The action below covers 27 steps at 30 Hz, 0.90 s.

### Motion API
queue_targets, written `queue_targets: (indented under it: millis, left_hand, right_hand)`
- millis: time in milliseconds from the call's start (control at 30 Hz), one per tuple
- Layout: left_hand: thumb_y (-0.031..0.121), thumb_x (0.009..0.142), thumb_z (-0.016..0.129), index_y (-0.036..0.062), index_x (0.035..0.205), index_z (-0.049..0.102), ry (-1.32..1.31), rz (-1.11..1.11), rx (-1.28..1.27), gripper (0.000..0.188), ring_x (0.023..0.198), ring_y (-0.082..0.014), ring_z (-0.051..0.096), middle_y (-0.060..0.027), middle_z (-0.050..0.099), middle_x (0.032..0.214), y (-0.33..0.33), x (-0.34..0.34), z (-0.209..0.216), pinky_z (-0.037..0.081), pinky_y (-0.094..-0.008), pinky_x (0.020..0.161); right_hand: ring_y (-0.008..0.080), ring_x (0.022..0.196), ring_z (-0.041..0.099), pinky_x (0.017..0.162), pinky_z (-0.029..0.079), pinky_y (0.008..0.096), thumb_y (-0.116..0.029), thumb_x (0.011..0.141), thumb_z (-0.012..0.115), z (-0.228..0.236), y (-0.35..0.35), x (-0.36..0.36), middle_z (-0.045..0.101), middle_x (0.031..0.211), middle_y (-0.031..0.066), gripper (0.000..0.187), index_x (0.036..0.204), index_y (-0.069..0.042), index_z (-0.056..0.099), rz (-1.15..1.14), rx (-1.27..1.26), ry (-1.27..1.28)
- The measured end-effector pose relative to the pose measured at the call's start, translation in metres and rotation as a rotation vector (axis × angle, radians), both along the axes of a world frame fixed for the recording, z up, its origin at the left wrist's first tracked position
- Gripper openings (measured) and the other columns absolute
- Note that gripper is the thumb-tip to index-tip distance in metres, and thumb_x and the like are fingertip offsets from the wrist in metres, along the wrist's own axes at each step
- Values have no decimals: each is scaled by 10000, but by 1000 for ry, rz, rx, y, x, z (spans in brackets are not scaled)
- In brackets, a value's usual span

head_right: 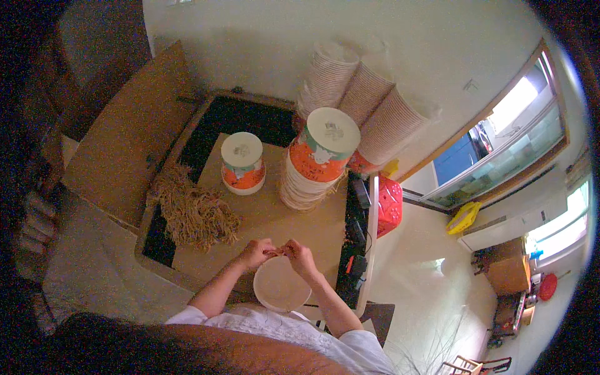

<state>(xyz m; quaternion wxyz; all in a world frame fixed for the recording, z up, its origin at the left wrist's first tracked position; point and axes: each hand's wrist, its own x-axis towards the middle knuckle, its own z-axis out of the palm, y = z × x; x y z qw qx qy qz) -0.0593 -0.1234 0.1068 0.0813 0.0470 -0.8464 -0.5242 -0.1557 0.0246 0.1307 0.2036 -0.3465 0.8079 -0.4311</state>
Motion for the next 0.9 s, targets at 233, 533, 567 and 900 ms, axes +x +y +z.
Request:
queue_targets:
  millis: [233,533,567,900]
  left_hand:
    - [251,733,593,125,813,621,71,-64,-251,152,674,-292,543,-93,525,725,5,-5,3,434,-385,589]
    - [206,809,556,33,832,593,-8,-28,620,178,616,-133,555,-25,585,746,17,-9,-28,455,-254,567]
    - [206,809,556,33,832,593,-8,-27,620,178,616,-133,555,-25,585,746,14,-9,-31,455,-254,567]
    - [154,818,512,34,880,597,-494,108,1157,160,587,-86,554,-26,598,736,11,-7,-21,454,-210,532]
  right_hand:
    - [170,625,582,576,460,273,-84,795,538,-23,5,-8,593,685,119,97,803,12,550,-1,-48,-40]
    - [130,628,561,578,447,258,-109,780,551,-21,5,-7,590,661,91,122,779,11,574,-27,26,-114]
    - [143,623,565,574,446,260,-109,776,554,-18,4,-4,594,668,103,119,775,7,579,-50,40,-97]
    - [237,636,569,573,446,312,-103,739,597,0,-1,20,593,684,104,77,743,-27,608,-225,-80,149]
